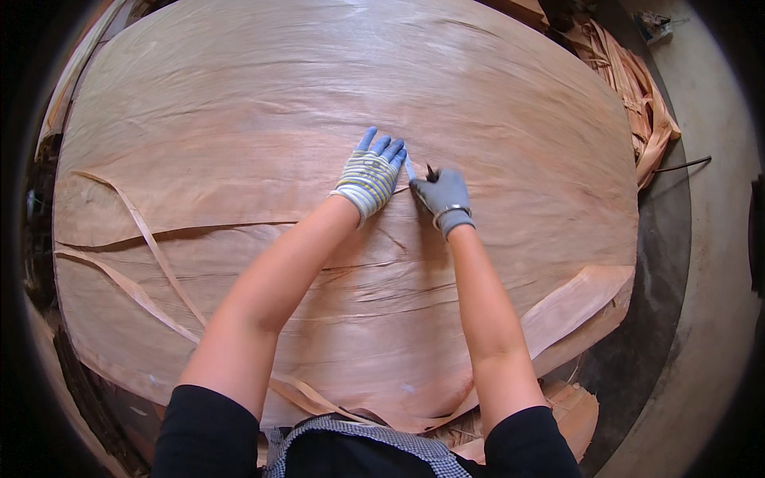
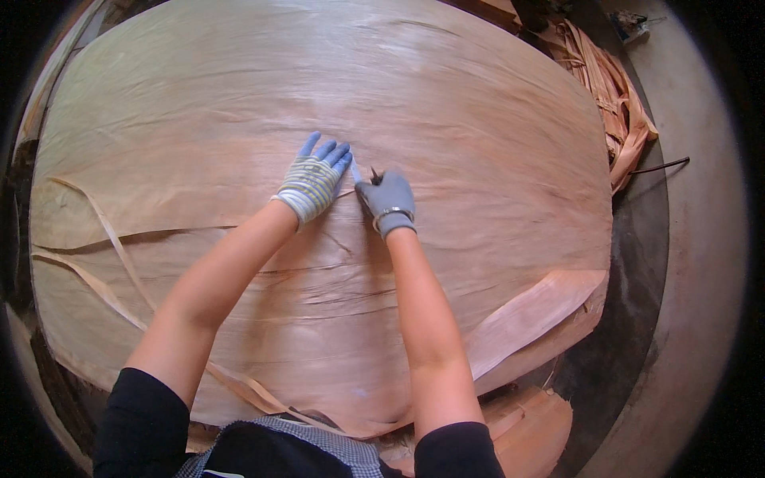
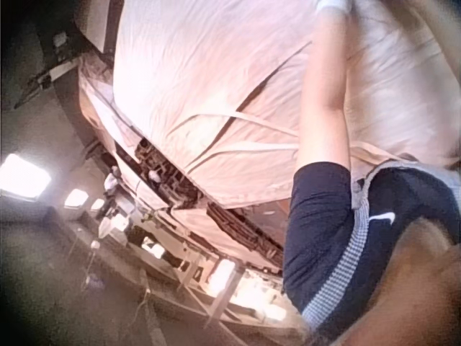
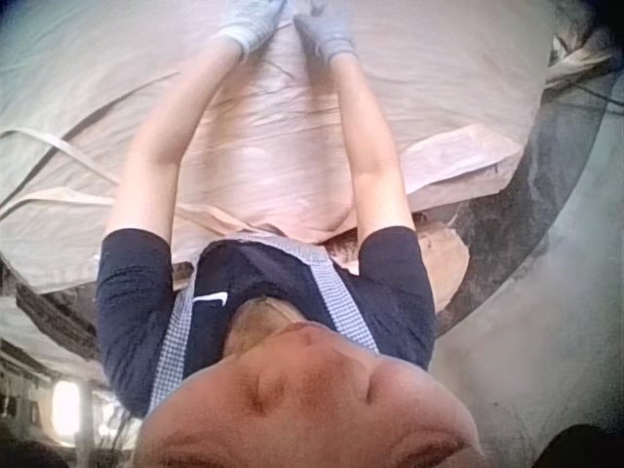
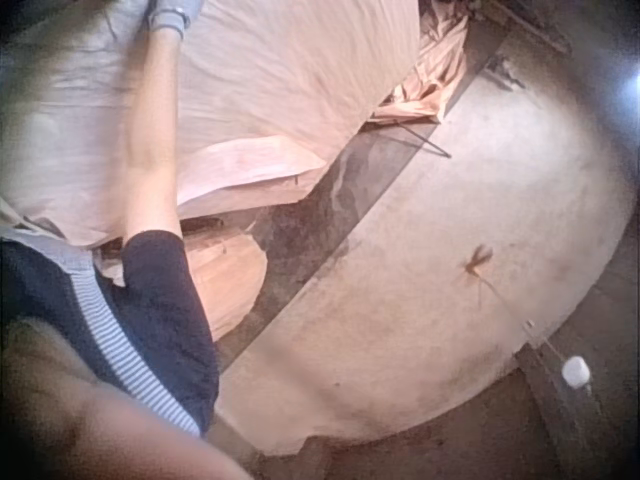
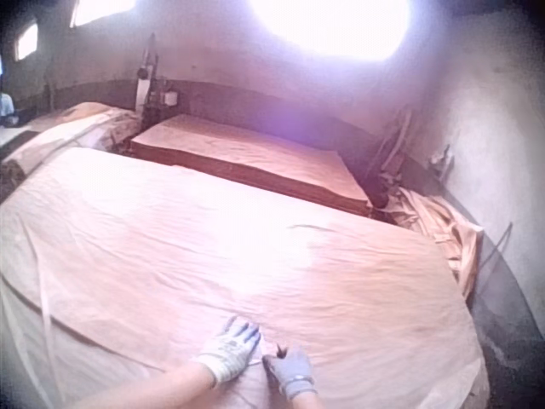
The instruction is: The person uses a thin wooden stick to measure and lift large veneer sheets from a stack, moves a sheet to a metal table, and then uses a utility knife to cut out a thin section from another veneer sheet.
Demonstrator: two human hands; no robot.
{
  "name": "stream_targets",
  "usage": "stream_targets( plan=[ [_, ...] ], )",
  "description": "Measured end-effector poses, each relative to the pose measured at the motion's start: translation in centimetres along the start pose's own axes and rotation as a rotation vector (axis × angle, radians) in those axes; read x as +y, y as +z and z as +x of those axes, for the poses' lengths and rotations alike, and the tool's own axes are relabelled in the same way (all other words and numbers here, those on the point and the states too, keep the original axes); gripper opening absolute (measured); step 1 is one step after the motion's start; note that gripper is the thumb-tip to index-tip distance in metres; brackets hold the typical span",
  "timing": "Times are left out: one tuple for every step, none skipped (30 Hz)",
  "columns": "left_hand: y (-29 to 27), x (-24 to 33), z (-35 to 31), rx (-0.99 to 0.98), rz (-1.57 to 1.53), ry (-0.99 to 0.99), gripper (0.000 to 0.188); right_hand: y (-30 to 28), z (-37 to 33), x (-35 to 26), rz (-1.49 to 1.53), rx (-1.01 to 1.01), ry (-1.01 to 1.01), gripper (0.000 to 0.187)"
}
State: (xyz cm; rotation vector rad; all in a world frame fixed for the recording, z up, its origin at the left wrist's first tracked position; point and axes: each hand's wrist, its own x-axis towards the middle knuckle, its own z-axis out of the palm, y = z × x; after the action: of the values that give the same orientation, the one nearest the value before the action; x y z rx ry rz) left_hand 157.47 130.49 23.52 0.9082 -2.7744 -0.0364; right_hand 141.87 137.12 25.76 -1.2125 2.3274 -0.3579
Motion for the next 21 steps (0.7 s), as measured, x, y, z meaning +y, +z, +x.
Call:
stream_targets(
  plan=[
    [-0.4, 0.2, 0.5, -0.021, 0.057, 0.027, 0.039, -0.7, -1.0, 1.0, -0.086, -0.068, 0.009, 0.043],
    [-0.9, 0.2, 1.1, -0.116, 0.033, 0.022, 0.04, -1.5, -2.1, 2.0, -0.171, -0.135, 0.02, 0.043],
    [-1.6, 0.4, 0.9, -0.128, -0.059, -0.026, 0.04, -2.5, -3.6, 3.3, -0.252, -0.202, 0.037, 0.043],
    [-2.6, 0.1, 0.3, -0.141, -0.152, -0.072, 0.041, -3.9, -5.5, 5.1, -0.238, -0.224, 0.023, 0.04],
    [-3.5, -0.5, -0.3, -0.152, -0.241, -0.118, 0.041, -5.6, -7.7, 7.1, -0.223, -0.243, 0.006, 0.037],
    [-4.2, -1.3, -1.8, -0.07, -0.281, -0.123, 0.042, -7.4, -10.2, 9.5, -0.015, -0.241, 0.144, 0.034],
    [-4.6, -2.0, -4.1, 0.007, -0.329, -0.108, 0.043, -9.0, -13.3, 12.2, 0.203, -0.226, 0.295, 0.031],
    [-5.7, -2.0, -6.9, 0.04, -0.345, -0.11, 0.044, -10.3, -16.9, 14.9, 0.284, -0.033, 0.366, 0.03],
    [-7.0, -1.3, -10.8, 0.066, -0.394, -0.144, 0.046, -11.8, -20.8, 17.7, 0.357, 0.167, 0.432, 0.029],
    [-8.8, -0.6, -15.0, 0.072, -0.35, -0.096, 0.048, -12.8, -24.9, 21.6, 0.221, 0.268, 0.48, 0.031],
    [-10.0, 0.5, -19.2, 0.004, -0.397, -0.103, 0.049, -13.1, -28.9, 25.8, 0.082, 0.363, 0.522, 0.033],
    [-11.4, 1.6, -23.9, -0.112, -0.39, -0.093, 0.05, -13.1, -33.0, 29.0, -0.085, 0.43, 0.526, 0.035],
    [-12.9, 3.2, -28.6, -0.227, -0.334, -0.089, 0.053, -12.4, -36.7, 31.4, -0.25, 0.479, 0.515, 0.038],
    [-14.4, 4.5, -31.8, -0.358, -0.318, -0.046, 0.056, -10.5, -40.2, 33.5, -0.214, 0.453, 0.547, 0.041],
    [-15.9, 5.7, -34.1, -0.442, -0.31, -0.004, 0.062, -9.0, -42.9, 34.7, -0.179, 0.424, 0.585, 0.044],
    [-17.1, 6.8, -36.0, -0.526, -0.296, 0.018, 0.067, -8.4, -43.5, 32.9, 0.103, 0.333, 0.736, 0.043],
    [-17.7, 7.7, -37.2, -0.577, -0.294, 0.031, 0.068, -7.9, -43.5, 29.8, 0.383, 0.231, 0.872, 0.042],
    [-18.2, 8.6, -38.1, -0.627, -0.299, 0.05, 0.069, -7.1, -43.6, 29.0, 0.597, 0.172, 0.882, 0.039],
    [-18.4, 9.1, -39.2, -0.675, -0.3, 0.067, 0.07, -6.2, -43.6, 28.5, 0.813, 0.109, 0.878, 0.036],
    [-17.8, 9.5, -40.5, -0.626, -0.27, 0.096, 0.056, -4.8, -43.0, 28.5, 0.96, 0.135, 0.846, 0.031],
    [-16.7, 9.4, -41.5, -0.686, -0.209, 0.163, 0.048, -3.4, -42.2, 28.5, 1.104, 0.145, 0.802, 0.027]
  ],
)
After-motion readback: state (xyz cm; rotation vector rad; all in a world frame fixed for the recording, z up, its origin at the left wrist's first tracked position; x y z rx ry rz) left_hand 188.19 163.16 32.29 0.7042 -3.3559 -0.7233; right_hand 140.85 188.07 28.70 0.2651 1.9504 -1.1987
